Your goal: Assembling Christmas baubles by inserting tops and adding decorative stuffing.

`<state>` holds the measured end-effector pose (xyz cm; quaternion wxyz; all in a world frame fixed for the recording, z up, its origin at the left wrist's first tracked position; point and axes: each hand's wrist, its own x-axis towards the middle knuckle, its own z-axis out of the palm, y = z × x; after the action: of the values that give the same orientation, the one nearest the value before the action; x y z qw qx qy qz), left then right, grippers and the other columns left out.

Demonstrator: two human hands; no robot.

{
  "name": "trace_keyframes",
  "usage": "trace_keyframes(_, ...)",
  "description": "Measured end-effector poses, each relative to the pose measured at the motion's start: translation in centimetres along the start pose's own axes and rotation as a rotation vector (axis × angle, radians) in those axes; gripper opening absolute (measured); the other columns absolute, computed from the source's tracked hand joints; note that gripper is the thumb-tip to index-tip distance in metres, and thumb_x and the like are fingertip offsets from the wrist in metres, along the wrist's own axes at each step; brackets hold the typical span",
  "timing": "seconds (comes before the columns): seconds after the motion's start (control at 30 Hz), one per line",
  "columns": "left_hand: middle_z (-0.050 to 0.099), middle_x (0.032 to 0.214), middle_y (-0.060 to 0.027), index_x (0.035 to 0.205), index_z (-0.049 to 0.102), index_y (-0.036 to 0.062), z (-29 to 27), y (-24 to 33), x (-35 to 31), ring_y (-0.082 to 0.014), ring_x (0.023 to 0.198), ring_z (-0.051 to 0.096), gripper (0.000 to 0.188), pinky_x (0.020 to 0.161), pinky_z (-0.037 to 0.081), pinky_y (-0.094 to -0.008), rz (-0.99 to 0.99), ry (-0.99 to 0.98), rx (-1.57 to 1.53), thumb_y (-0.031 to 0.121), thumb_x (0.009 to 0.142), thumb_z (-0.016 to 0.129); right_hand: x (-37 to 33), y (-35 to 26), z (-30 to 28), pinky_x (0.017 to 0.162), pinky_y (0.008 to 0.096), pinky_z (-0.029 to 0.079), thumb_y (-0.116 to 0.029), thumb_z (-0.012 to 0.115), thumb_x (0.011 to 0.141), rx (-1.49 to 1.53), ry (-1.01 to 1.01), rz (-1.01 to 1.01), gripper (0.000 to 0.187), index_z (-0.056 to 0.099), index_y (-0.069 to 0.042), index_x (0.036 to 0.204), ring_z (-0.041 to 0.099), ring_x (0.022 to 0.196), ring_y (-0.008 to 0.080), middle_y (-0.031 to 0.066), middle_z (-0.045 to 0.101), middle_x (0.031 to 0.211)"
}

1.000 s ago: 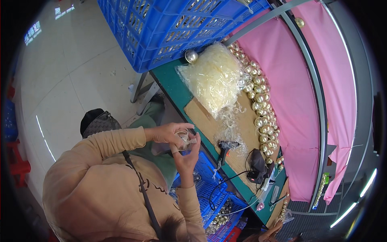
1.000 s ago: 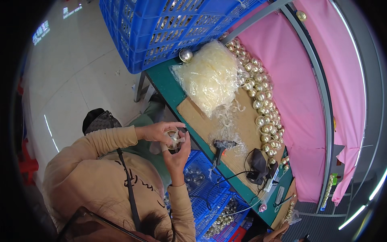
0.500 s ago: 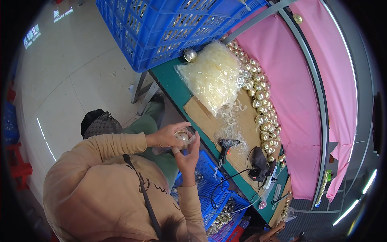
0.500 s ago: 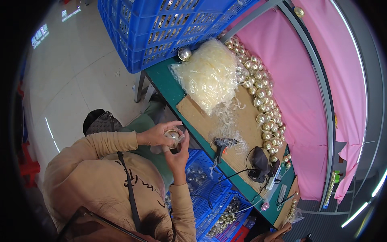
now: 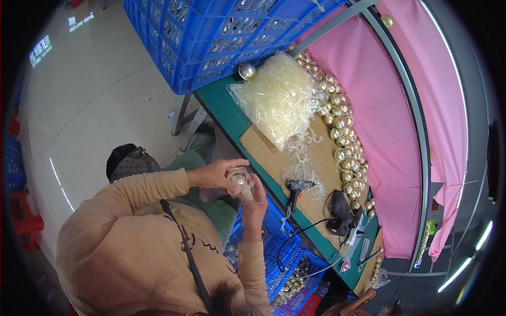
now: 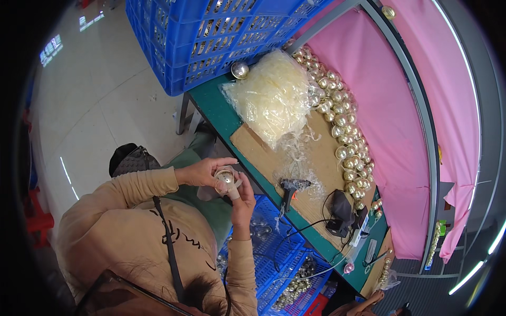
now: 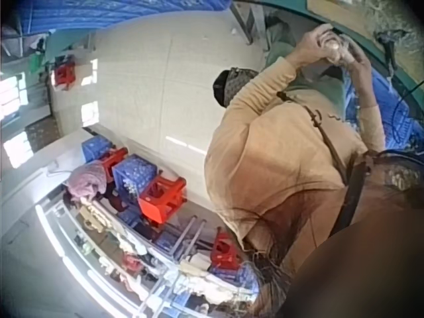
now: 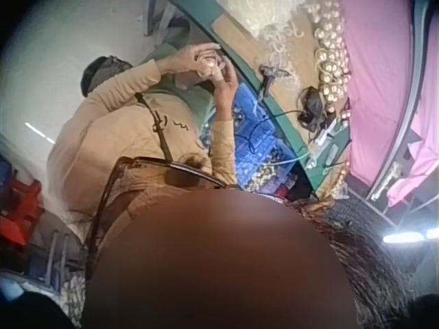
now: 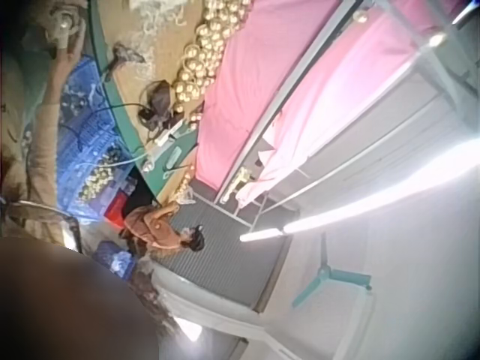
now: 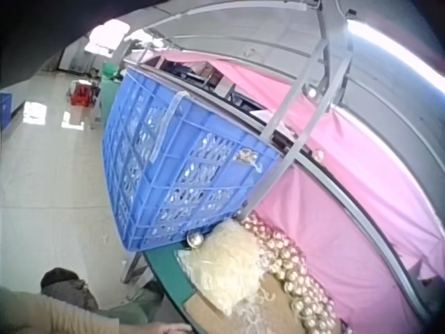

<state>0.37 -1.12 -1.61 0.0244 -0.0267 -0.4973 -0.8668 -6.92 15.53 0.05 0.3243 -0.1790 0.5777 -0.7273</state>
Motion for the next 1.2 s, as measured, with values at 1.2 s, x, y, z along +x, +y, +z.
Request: trace_keyframes(1.2, 0.051, 0.125, -0.0124, 0.136, 0.032, 0.0014, -2.0, -1.3, 0.8, -0.0159, 0.105, 0.053, 0.061, 0.082, 0.049, -0.0293, -0.367, -0.120, -0.070, 0.019, 0.086, 0.063, -8.4, -1.1, -15.3, 0.090, 0.0376, 0.044, -0.020, 0.075, 0.070, -1.367, -0.199, 0.414, 0.069, 0.042, 0.003, 0.126, 0.056, 0.106, 0.0336, 0.0219, 0.056, 0.115)
